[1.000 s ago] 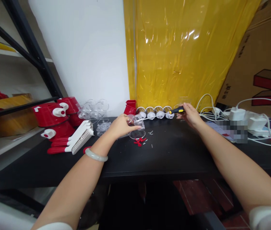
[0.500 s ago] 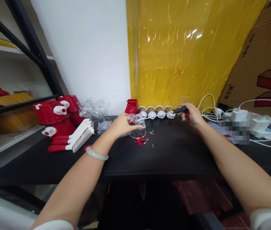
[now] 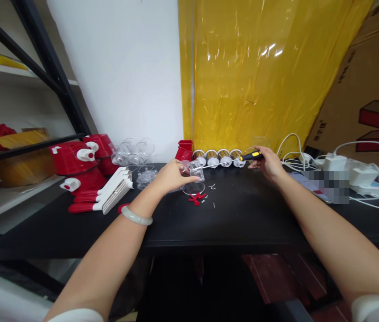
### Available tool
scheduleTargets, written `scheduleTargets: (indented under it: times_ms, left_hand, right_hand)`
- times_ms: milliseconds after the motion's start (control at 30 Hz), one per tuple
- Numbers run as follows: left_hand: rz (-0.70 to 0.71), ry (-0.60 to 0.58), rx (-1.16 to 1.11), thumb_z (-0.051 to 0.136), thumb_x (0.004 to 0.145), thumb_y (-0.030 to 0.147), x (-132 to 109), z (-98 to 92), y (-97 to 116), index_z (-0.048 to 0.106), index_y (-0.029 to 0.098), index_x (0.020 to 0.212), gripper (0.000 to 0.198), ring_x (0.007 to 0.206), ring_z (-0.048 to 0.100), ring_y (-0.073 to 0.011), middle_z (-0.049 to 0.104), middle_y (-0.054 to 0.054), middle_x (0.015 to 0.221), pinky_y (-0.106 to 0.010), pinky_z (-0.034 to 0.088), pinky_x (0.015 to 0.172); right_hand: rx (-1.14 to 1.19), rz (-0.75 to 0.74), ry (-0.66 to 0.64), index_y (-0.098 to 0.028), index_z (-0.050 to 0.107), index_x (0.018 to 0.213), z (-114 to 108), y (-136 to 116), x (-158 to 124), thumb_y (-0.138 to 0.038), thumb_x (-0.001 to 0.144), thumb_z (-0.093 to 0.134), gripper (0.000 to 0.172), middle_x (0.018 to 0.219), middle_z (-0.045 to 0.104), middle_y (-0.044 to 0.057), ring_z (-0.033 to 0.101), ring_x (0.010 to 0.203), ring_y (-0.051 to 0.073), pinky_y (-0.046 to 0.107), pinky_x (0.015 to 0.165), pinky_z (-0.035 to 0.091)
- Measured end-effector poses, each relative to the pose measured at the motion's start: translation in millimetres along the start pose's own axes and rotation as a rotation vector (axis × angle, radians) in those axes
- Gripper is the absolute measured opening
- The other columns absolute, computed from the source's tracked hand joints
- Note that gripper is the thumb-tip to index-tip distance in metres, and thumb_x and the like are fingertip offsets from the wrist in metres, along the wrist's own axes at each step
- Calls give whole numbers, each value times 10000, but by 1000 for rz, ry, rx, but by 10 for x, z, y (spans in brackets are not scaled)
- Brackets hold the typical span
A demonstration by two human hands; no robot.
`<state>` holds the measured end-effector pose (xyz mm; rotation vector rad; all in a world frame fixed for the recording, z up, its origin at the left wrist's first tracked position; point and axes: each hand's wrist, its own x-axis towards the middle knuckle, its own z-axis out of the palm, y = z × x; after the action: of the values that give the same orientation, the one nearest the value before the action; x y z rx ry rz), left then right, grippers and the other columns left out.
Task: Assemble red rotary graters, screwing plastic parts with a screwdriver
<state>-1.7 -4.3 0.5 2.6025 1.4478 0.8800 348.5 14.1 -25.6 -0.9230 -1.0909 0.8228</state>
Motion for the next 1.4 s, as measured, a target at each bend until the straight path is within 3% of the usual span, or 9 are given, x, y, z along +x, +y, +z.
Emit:
scheduleTargets:
  times_ms: [100, 267, 400, 667, 833, 933, 1033, 1300, 1400]
  left_hand:
    - [-7, -2, 7, 664, 669, 677, 5, 8, -14, 641, 195, 703, 484, 809, 555, -218, 584, -64, 800, -335, 419, 729]
    - [-7, 11, 1, 667, 655, 690, 11, 23, -35, 649, 192, 716, 503, 797, 553, -213, 585, -68, 812, -329, 416, 722]
    - [-6, 2, 10, 659, 663, 691, 7, 24, -37, 651, 196, 723, 498, 788, 553, -209, 586, -62, 813, -325, 410, 715]
    - [-2, 4, 20, 662, 677, 670, 2, 7, -6, 654, 194, 708, 477, 788, 555, -205, 581, -62, 819, -321, 415, 714]
    - [-25, -5, 8, 667, 655, 689, 9, 9, -13, 663, 191, 717, 501, 782, 561, -209, 578, -66, 817, -333, 425, 723]
    - [-24, 1, 15, 653, 657, 705, 10, 15, -20, 668, 197, 733, 513, 772, 567, -207, 581, -67, 834, -340, 430, 719]
    - [-26, 3, 29, 651, 657, 708, 5, 16, -17, 670, 200, 741, 515, 766, 569, -206, 584, -69, 842, -342, 436, 717]
    - [1, 1, 20, 659, 667, 685, 3, 9, -13, 678, 200, 744, 491, 826, 573, -226, 595, -72, 829, -341, 431, 734]
    - [-9, 0, 13, 670, 660, 680, 5, 8, -12, 674, 196, 735, 490, 815, 572, -221, 592, -70, 828, -339, 432, 735]
  right_hand:
    - [-42, -87, -1, -234, 526, 838, -9, 42, 26, -594, 786, 563, 366, 359, 349, -95, 402, 288, 130, 263, 365, 372]
    - [74, 4, -47, -228, 547, 868, -67, 8, 39, -500, 809, 440, 297, 587, 621, 5, 607, 479, 181, 300, 451, 470]
    - [78, -14, -36, -220, 555, 883, -78, -15, 37, -403, 806, 440, 230, 644, 647, 11, 618, 513, 170, 295, 475, 484]
    - [-110, -129, 5, -252, 406, 702, -51, 34, 57, -622, 800, 554, 410, 322, 264, -99, 255, 261, 96, 239, 305, 259]
    - [-69, 45, -3, -229, 492, 779, -115, 67, 94, -640, 843, 368, 434, 449, 507, -12, 508, 358, 163, 283, 374, 412]
    - [17, 69, -65, -224, 545, 891, -109, 63, 77, -490, 806, 445, 297, 694, 656, 28, 671, 570, 208, 291, 450, 479]
    - [81, 20, -87, -233, 552, 914, -78, 38, 45, -401, 751, 539, 235, 781, 669, 8, 696, 647, 195, 269, 476, 493]
    - [-112, -95, -43, -239, 448, 703, -79, 40, 56, -664, 777, 566, 447, 330, 360, -84, 337, 266, 96, 223, 316, 326]
    - [-79, -33, -12, -230, 467, 726, -86, 41, 65, -716, 809, 437, 494, 384, 458, -39, 437, 305, 124, 247, 348, 391]
